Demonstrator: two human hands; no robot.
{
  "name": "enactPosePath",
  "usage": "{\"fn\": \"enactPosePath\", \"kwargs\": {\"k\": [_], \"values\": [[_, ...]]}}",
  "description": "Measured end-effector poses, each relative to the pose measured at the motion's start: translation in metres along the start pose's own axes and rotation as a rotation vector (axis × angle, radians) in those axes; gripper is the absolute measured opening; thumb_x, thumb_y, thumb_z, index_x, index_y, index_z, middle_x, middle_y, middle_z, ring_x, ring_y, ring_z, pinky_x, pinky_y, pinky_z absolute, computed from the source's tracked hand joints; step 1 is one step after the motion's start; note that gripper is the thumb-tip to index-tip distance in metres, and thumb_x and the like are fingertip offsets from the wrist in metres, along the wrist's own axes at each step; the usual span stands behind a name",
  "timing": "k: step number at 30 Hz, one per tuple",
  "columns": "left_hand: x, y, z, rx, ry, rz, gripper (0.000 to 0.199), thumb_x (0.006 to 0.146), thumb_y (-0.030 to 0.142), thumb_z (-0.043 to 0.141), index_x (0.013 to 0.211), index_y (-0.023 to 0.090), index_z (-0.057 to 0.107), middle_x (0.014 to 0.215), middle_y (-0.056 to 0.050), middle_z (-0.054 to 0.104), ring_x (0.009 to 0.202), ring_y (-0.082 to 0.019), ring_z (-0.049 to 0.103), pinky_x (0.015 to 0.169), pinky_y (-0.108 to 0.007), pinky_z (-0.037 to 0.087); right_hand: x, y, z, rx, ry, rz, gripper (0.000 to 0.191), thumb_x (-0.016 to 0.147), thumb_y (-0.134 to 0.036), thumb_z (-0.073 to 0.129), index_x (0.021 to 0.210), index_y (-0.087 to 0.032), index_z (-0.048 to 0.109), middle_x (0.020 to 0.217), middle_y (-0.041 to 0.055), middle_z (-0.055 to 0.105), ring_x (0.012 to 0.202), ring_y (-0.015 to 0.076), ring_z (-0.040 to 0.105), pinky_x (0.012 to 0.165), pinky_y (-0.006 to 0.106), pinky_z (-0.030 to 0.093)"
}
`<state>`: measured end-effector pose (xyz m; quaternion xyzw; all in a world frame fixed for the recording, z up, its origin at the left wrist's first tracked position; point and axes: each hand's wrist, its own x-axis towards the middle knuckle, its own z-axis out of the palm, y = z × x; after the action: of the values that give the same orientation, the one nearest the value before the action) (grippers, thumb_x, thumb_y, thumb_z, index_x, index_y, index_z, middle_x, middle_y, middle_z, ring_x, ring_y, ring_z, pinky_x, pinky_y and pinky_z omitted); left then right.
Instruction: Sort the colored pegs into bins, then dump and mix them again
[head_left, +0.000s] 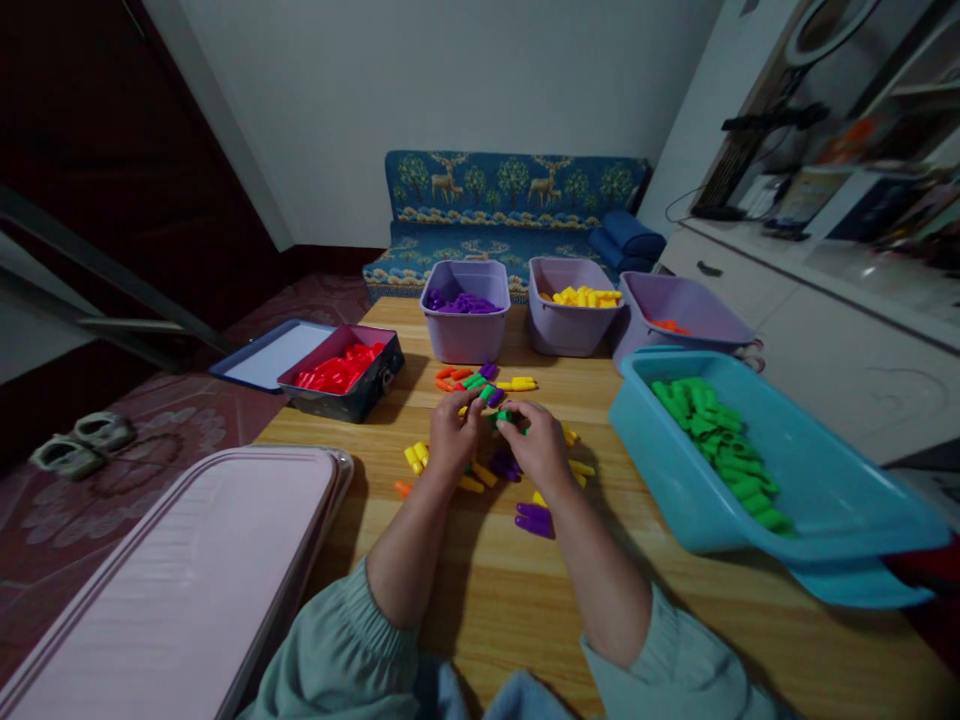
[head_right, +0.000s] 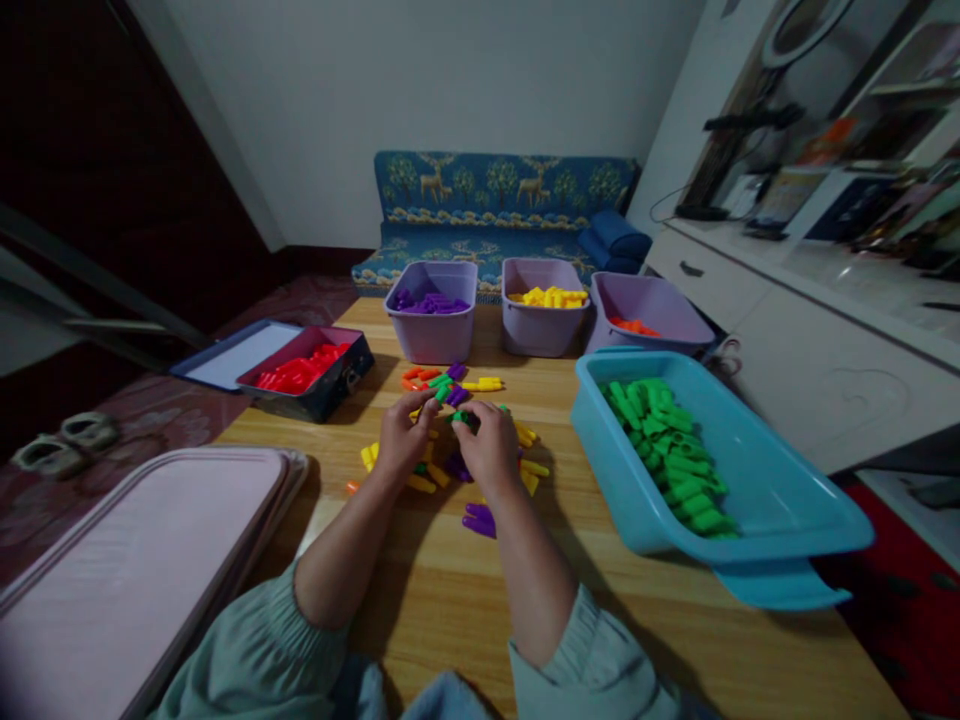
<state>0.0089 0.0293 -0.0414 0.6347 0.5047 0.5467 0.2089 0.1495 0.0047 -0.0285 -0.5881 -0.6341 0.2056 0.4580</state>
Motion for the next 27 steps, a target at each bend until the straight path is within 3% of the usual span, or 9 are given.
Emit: {"fn": "enactPosePath", "kwargs": {"k": [6,11,14,21,27], "values": [[0.004,0.001,-0.005,0.041,0.051,-0.020,0.019,0.084,0.025,0.061,0.094,0.016,0.075,0.092,-0.009,0.075,0.091,-0.024,0.068,0.086,-0.036,0.051,0.001,-0.010,-0.002,0.522,-0.010,0.134,0.029,0.075,-0.034,0.064,0.098,-0.017,0.064,0.087,0.0045,0.070,0.069,0.0151,0.063,0.067,0.028,0.052],[0.004,0.002,-0.004,-0.195,-0.140,-0.052,0.022,0.082,0.027,0.061,0.092,0.014,0.075,0.091,-0.009,0.076,0.087,-0.023,0.070,0.082,-0.034,0.053,0.000,-0.019,-0.006,0.833,-0.160,0.292,0.052,0.064,-0.039,0.078,0.109,-0.018,0.063,0.088,0.0017,0.069,0.059,0.0095,0.057,0.056,0.023,0.049],[0.004,0.003,-0.002,-0.321,-0.172,-0.115,0.024,0.079,0.034,0.065,0.086,0.013,0.074,0.085,-0.008,0.076,0.081,-0.022,0.069,0.079,-0.032,0.053,0.000,-0.020,-0.008,0.890,-0.187,0.312,0.052,0.061,-0.039,0.082,0.106,-0.018,0.066,0.089,0.0017,0.069,0.061,0.0092,0.056,0.057,0.023,0.050],[0.007,0.005,-0.001,-0.509,-0.076,-0.189,0.029,0.066,0.042,0.077,0.066,0.014,0.068,0.061,-0.002,0.067,0.055,-0.012,0.058,0.058,-0.023,0.047,-0.002,-0.025,-0.010,0.884,-0.180,0.278,0.045,0.063,-0.036,0.082,0.099,-0.018,0.062,0.084,-0.0022,0.066,0.058,0.0069,0.057,0.056,0.020,0.051],[0.006,0.011,-0.003,-0.473,-0.098,-0.167,0.030,0.072,0.043,0.073,0.065,0.014,0.066,0.059,-0.001,0.065,0.053,-0.011,0.055,0.057,-0.022,0.045,-0.003,-0.034,-0.011,0.847,-0.125,0.321,0.043,0.058,-0.037,0.083,0.088,-0.018,0.059,0.075,-0.0040,0.063,0.055,0.0082,0.057,0.053,0.022,0.053]]}}
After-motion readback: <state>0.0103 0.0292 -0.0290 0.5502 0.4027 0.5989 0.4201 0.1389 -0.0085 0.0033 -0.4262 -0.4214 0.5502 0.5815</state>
